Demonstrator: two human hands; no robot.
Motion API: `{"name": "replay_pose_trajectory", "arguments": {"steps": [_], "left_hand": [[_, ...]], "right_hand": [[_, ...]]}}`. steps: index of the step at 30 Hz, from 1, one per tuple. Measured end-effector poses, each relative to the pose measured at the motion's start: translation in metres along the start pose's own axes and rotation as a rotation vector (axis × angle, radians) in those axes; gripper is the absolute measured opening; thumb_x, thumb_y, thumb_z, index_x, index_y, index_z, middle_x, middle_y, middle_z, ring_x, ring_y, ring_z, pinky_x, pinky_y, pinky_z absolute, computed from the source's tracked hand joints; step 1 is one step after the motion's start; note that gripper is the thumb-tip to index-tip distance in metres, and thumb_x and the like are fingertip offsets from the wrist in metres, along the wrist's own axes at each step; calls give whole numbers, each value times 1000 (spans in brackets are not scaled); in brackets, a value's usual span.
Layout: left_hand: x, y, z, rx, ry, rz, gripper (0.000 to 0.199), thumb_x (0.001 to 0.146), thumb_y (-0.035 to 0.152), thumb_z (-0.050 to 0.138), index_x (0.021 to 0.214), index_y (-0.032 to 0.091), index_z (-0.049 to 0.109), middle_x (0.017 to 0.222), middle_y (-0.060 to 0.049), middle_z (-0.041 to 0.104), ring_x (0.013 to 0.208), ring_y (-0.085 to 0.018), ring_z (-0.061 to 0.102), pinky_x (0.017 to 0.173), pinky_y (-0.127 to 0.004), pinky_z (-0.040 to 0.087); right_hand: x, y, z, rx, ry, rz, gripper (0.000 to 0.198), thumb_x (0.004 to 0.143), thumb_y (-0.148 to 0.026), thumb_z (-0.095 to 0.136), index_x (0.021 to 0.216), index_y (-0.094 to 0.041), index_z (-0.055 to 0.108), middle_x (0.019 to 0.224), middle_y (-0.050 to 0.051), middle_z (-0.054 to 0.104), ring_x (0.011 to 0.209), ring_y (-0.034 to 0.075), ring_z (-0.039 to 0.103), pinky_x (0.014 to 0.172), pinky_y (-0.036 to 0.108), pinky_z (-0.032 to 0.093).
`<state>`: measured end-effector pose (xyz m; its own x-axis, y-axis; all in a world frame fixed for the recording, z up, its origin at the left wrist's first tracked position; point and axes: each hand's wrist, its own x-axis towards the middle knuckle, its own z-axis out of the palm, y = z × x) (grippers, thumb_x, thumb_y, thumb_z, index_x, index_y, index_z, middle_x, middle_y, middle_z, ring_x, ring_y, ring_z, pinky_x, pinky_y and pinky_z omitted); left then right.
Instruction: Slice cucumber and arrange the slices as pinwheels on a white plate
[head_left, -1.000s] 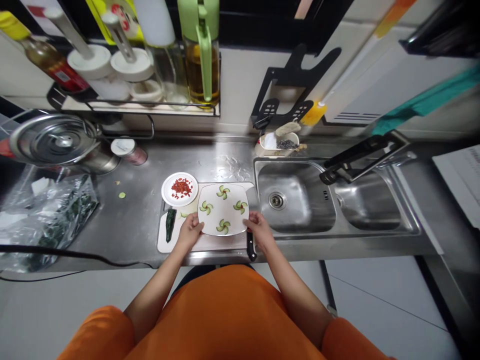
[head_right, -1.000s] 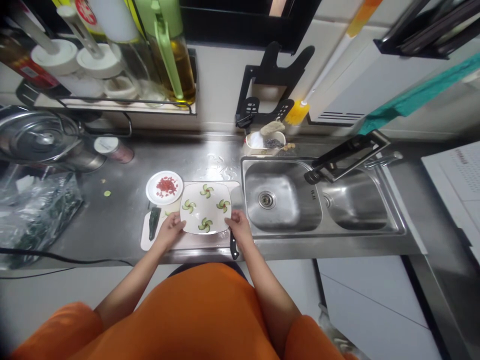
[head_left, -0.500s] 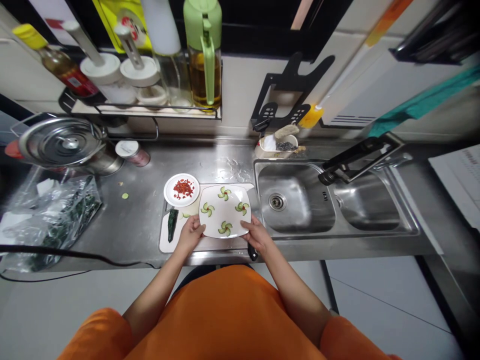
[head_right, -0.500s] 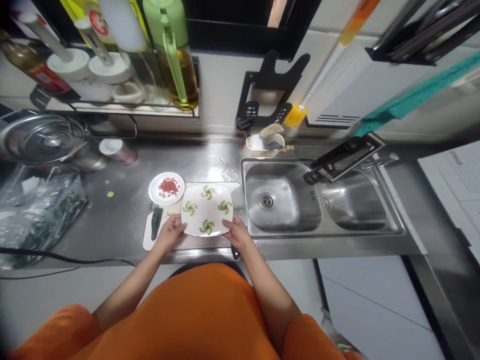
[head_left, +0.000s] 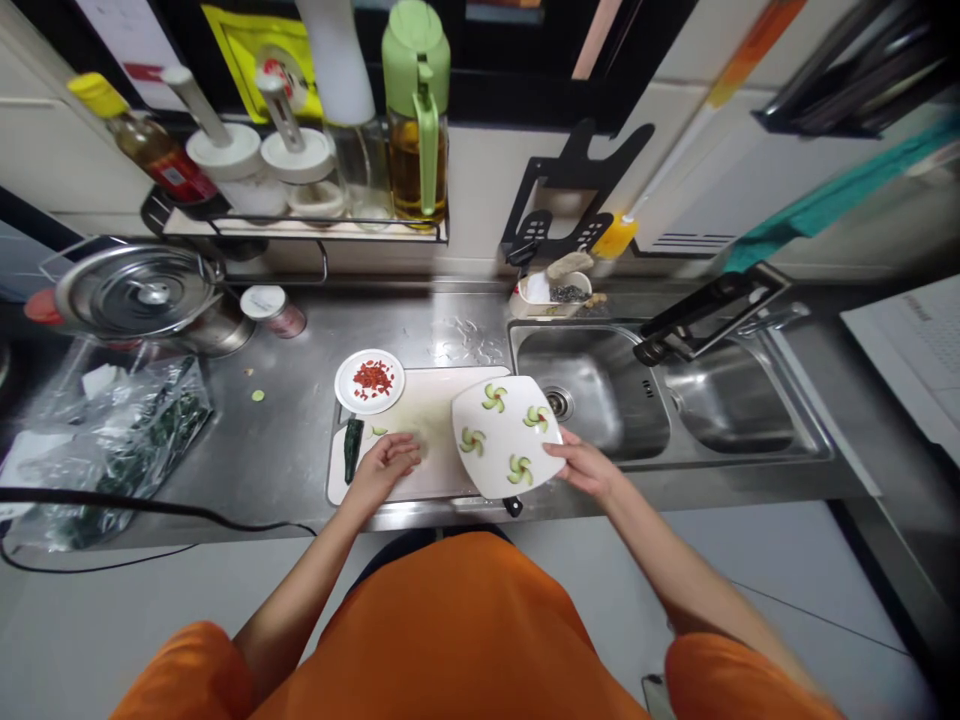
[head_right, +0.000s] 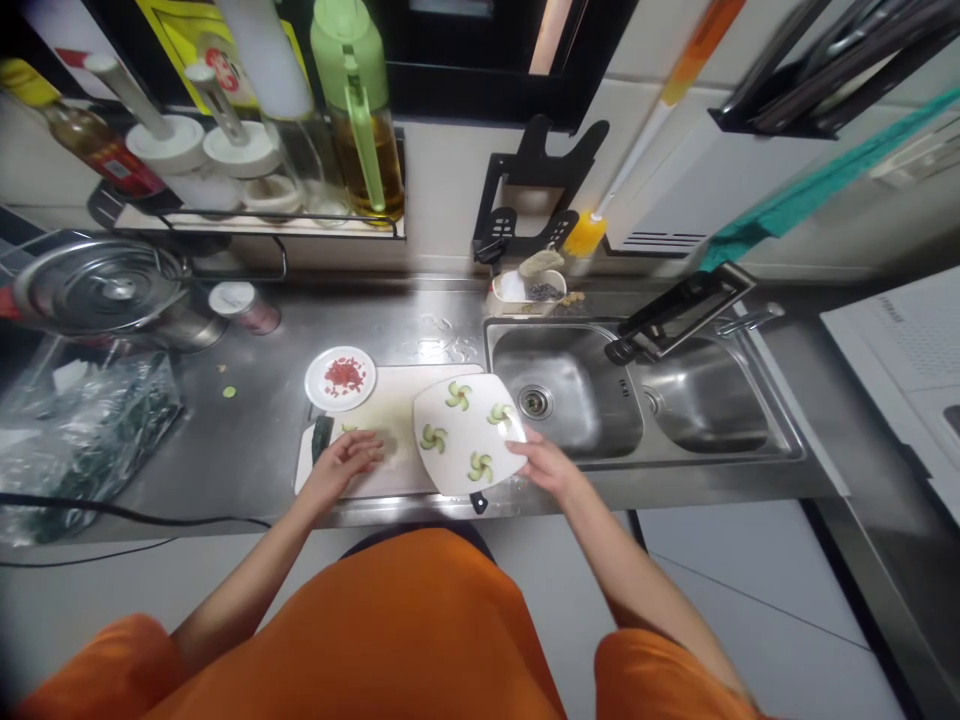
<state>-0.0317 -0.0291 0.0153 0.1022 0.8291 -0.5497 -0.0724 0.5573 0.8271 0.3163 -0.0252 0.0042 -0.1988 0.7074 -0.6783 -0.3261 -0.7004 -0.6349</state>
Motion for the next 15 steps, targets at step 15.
{"name": "replay_pose_trajectory", "arguments": {"steps": [15], "left_hand": [[-17, -2, -34, 181, 37, 60, 50, 62, 52, 68, 96, 15, 58, 89, -8, 68, 80, -19, 64, 70, -29, 47]], "right_hand": [[-196, 33, -122, -642, -38, 781, 12, 41, -12, 69, 51, -18, 69, 49, 7, 63, 43, 17, 62, 40, 17, 40]]}}
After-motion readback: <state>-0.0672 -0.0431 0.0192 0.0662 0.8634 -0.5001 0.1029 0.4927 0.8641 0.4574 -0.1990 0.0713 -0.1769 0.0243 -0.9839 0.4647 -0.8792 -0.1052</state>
